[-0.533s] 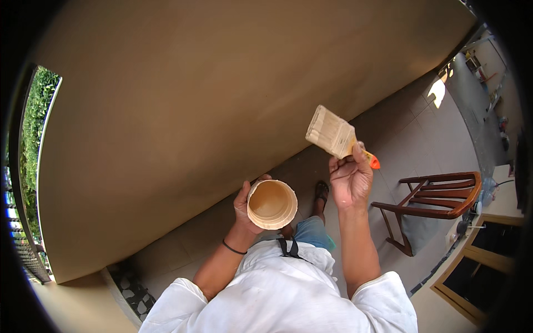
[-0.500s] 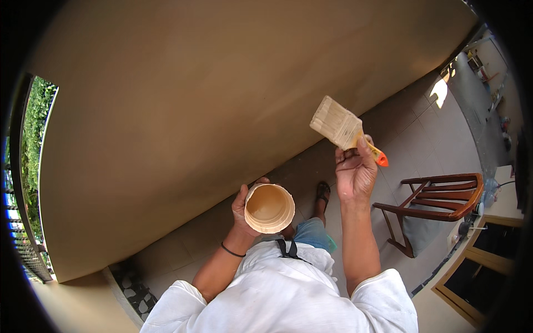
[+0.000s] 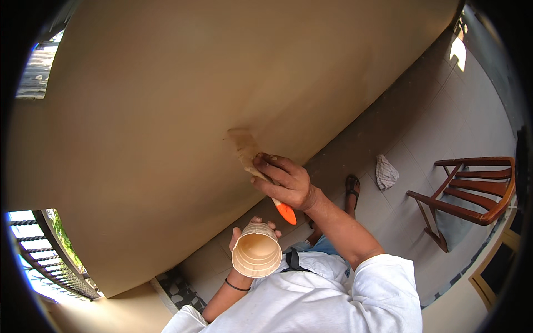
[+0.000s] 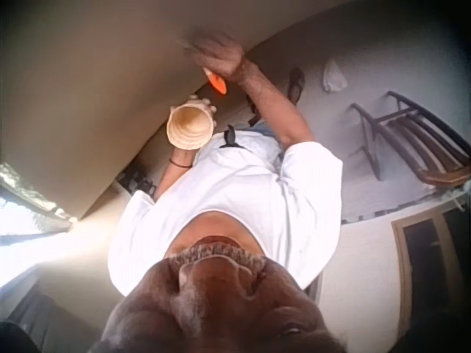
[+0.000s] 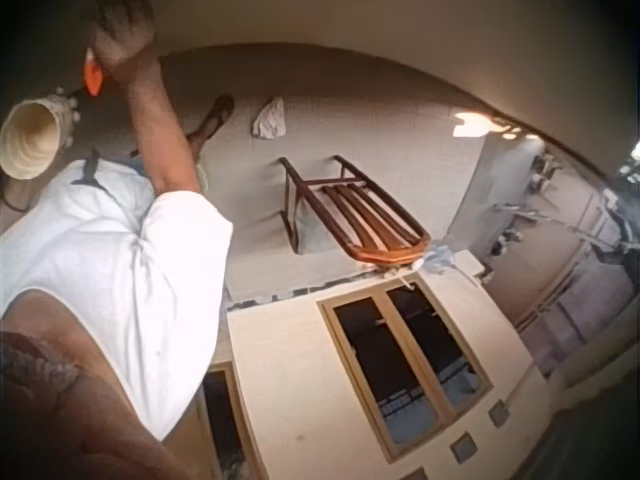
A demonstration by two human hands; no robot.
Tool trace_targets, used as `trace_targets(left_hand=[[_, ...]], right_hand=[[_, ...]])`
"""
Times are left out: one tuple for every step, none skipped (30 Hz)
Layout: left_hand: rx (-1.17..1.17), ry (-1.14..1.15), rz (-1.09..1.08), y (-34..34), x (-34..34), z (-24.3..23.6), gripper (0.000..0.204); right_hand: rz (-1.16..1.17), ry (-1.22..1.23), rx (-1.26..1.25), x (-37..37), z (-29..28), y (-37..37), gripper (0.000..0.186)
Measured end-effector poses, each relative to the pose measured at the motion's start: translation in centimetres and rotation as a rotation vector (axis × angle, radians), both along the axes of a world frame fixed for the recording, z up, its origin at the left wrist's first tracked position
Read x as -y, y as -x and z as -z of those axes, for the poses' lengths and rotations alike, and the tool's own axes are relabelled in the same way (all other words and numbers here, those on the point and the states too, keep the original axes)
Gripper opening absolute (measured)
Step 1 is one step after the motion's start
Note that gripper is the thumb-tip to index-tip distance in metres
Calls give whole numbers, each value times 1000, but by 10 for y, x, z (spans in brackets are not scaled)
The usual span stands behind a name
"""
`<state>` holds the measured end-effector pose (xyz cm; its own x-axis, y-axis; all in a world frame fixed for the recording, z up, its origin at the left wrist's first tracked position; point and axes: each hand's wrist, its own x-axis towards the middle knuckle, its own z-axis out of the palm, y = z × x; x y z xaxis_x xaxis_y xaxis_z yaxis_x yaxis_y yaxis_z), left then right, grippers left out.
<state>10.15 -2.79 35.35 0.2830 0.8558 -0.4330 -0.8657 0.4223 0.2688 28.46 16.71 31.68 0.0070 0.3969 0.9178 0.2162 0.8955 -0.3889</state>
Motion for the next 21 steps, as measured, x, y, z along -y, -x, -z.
trace_targets(left_hand=[[-2, 10, 12, 0, -1, -1, 63], [3, 8, 19, 0, -4, -2, 63], [6, 5, 26, -2, -8, -3, 62], [12, 0, 36, -1, -10, -3, 62], [14, -1, 36, -1, -11, -3, 62], [15, -8, 43, 0, -13, -3, 62], [17, -17, 49, 0, -14, -2, 61], [22, -19, 50, 1, -13, -3, 61], [29, -23, 49, 1, -11, -3, 60], [34, -27, 46, 2, -9, -5, 60], [27, -25, 43, 4, -6, -6, 60], [18, -19, 40, 5, -3, -8, 60], [10, -13, 43, 6, -1, -11, 60], [-13, -4, 46, 6, -1, -15, 60], [-37, 6, 49, 5, 0, -20, 60], [-59, 15, 53, 5, 0, -23, 61], [-70, 10, 60, 5, 0, -26, 61], [-81, 3, 67, 7, 0, -27, 61], [-92, 0, 67, 9, 2, -29, 61], [-102, 1, 70, 12, 4, -31, 61], [-107, -1, 72, 14, 5, -31, 61]], right_hand=[[-69, -2, -19, 5, -1, -1, 33], [-100, 33, -76, 1, 0, -6, 31], [-131, 67, -137, -11, -5, -18, 28], [-160, 99, -194, -23, -10, -31, 26], [-159, 171, -250, -37, -16, -49, 25], [-153, 237, -307, -52, -19, -71, 24], [-85, 248, -396, -68, -17, -89, 24], [-22, 261, -484, -81, -15, -105, 23], [124, 225, -471, -90, -13, -122, 23], [267, 189, -457, -95, -13, -131, 24], [304, 174, -466, -94, -12, -126, 23], [343, 162, -478, -92, -11, -120, 23], [388, 149, -490, -89, -10, -112, 23], [333, 149, -405, -83, -3, -93, 27], [292, 115, -309, -76, 3, -71, 30], [250, 79, -212, -66, 9, -47, 33], [198, 121, -183, -49, 14, -19, 34], [133, 119, -146, -31, 16, 3, 34], [61, 121, -109, -10, 17, 23, 34], [-23, 132, -119, 10, 19, 38, 31], [-107, 140, -124, 22, 18, 44, 28]])
